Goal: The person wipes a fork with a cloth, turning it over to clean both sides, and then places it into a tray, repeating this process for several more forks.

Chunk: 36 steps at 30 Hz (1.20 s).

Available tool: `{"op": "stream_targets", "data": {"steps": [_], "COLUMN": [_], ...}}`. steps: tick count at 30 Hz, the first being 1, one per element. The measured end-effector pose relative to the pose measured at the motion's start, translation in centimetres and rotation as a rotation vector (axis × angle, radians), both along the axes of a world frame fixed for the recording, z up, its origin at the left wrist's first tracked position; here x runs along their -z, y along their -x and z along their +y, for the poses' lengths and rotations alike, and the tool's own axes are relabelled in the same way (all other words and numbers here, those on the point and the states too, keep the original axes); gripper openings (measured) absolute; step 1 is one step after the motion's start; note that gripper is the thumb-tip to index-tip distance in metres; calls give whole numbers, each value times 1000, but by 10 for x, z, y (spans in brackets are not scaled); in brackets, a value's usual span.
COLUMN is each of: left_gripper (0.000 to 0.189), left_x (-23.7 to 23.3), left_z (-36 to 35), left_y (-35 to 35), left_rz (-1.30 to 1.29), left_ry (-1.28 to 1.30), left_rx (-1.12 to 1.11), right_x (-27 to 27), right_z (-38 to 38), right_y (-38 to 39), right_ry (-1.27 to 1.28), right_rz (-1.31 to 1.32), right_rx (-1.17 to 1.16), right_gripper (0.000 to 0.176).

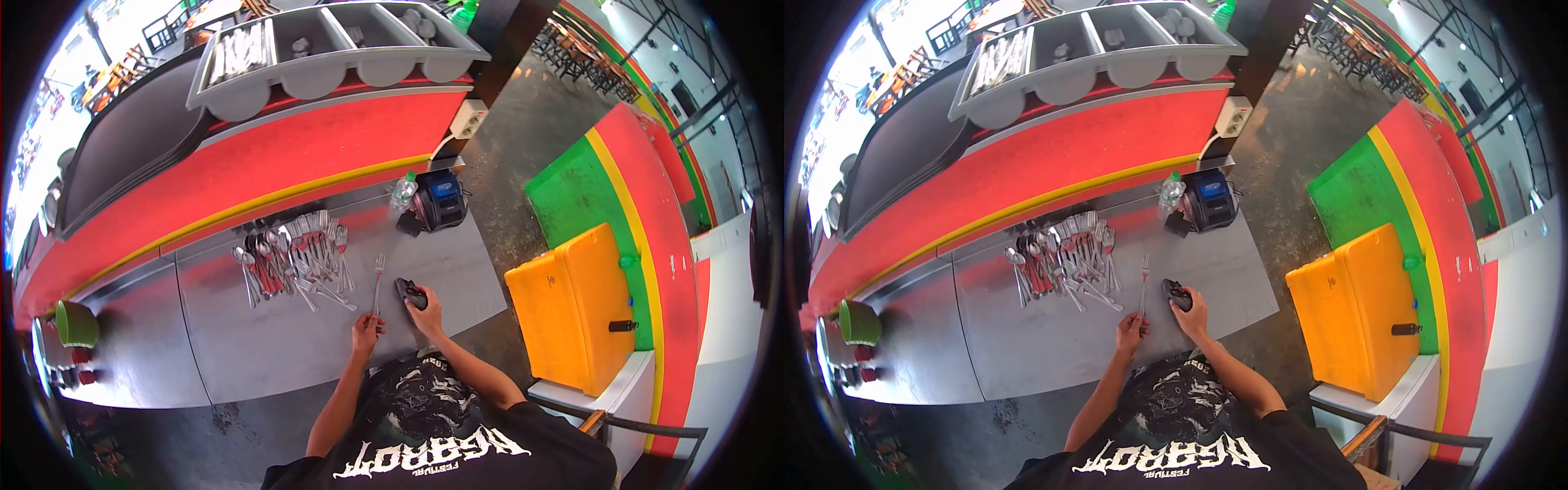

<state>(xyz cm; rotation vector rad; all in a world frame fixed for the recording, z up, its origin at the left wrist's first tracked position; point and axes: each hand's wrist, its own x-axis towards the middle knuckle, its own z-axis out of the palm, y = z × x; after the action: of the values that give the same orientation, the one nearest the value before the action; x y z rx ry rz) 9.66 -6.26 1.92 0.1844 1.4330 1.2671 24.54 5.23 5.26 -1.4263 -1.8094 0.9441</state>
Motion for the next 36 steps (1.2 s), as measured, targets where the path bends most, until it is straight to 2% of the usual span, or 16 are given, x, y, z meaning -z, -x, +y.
{"op": "stream_targets", "data": {"steps": [7, 10, 13, 14, 15, 16, 17, 19, 21, 23, 25, 28, 31, 34, 35, 36], "left_gripper": [25, 23, 24, 25, 29, 29, 30, 33, 33, 31, 28, 18, 14, 14, 18, 17], "left_x": [18, 17, 0, -10, -4, 2, 8, 5, 15, 25, -18, -54, -56, -72, -88, -96], "left_z": [7, 9, 3, 2, 1, -3, -5, -7, -2, 3, 8, 26, 43, 58, 59, 67], "left_y": [1, -1, -9, -13, -23, -30, -35, -44, -56, -72, -90, -114, -157, -206, -219, -232], "left_rz": [145, 176, 115, 82, -120, -46, 30, -100, 125, 232, 218, 521, 386, 246, 359, 339], "left_ry": [-98, -115, -177, -214, -326, -383, -440, -384, -431, -411, -330, -154, -250, -253, -202, -221], "left_rx": [-121, -88, -72, -76, -189, -143, -99, -124, -74, -73, -128, -24, -266, -243, -115, -83], "right_x": [-13, -41, -74, -82, -89, -92, -87, -89, -90, -90, -87, -87, -90, -93, -92, -90], "right_z": [-1, -12, -23, -25, -26, -27, -27, -20, -11, -1, 10, 32, 60, 96, 107, 118], "right_y": [13, 24, 24, 24, 23, 21, 16, 6, -6, -21, -38, -68, -105, -150, -165, -180], "right_ry": [158, -22, -31, -122, -214, -309, -251, -233, -240, -269, -250, -244, -267, -315, -332, -345], "right_rz": [164, 183, 190, 160, 130, 100, 120, 138, 159, 180, 211, 227, 218, 158, 132, 108], "right_rx": [-60, -272, -660, -752, -844, -935, -932, -962, -1001, -1048, -1055, -1057, -1008, -925, -890, -842], "right_gripper": [42, 46, 52, 54, 57, 59, 63, 63, 64, 64, 66, 68, 66, 63, 62, 60]}}
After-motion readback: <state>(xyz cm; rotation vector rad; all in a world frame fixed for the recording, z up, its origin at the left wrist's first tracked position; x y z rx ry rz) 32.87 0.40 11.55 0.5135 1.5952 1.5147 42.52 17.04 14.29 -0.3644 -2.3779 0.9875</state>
